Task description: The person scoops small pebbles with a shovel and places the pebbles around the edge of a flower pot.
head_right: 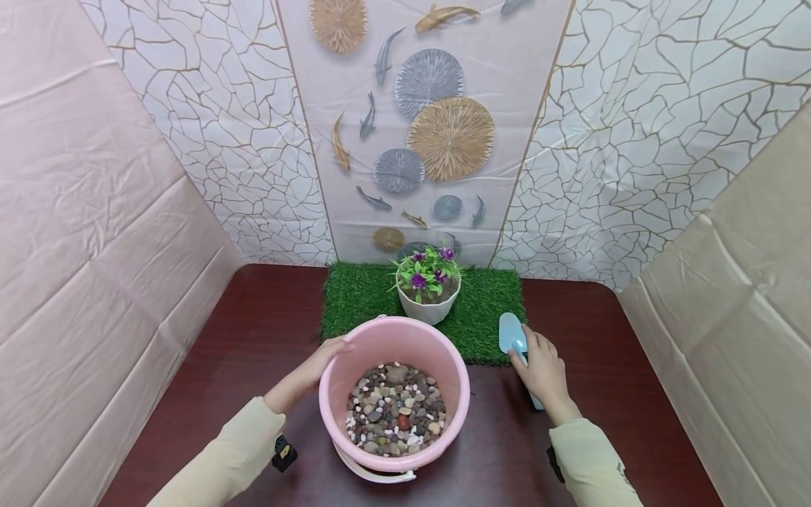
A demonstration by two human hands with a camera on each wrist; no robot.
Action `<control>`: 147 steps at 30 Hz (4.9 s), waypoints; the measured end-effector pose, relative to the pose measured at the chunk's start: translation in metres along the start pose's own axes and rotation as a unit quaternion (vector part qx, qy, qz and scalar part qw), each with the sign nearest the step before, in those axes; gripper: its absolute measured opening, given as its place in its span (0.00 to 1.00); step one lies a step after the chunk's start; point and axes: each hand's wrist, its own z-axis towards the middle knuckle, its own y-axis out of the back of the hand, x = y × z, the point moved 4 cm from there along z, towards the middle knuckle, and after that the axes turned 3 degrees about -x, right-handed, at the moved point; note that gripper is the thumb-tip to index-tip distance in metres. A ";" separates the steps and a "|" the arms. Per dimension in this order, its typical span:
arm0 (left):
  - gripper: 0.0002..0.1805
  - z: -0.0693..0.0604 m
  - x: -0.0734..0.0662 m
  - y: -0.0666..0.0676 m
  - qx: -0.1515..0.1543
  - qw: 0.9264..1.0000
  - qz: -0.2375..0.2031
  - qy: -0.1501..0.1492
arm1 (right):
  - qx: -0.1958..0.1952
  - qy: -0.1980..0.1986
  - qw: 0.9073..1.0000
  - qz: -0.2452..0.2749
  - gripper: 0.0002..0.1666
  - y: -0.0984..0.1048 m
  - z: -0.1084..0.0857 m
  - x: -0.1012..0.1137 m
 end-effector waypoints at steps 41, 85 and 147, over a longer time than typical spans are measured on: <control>0.29 0.010 -0.004 -0.035 -0.016 1.000 0.004 0.000 | 0.001 -0.010 1.000 -0.024 0.39 -0.004 0.007 -0.021; 0.18 -0.017 -0.029 -0.005 -0.046 0.987 0.131 -0.080 | 0.060 -0.025 0.997 -0.038 0.38 -0.014 0.007 -0.029; 0.26 -0.040 -0.039 -0.002 0.008 0.993 -0.023 0.117 | 0.141 -0.085 0.986 -0.034 0.20 -0.039 0.003 -0.035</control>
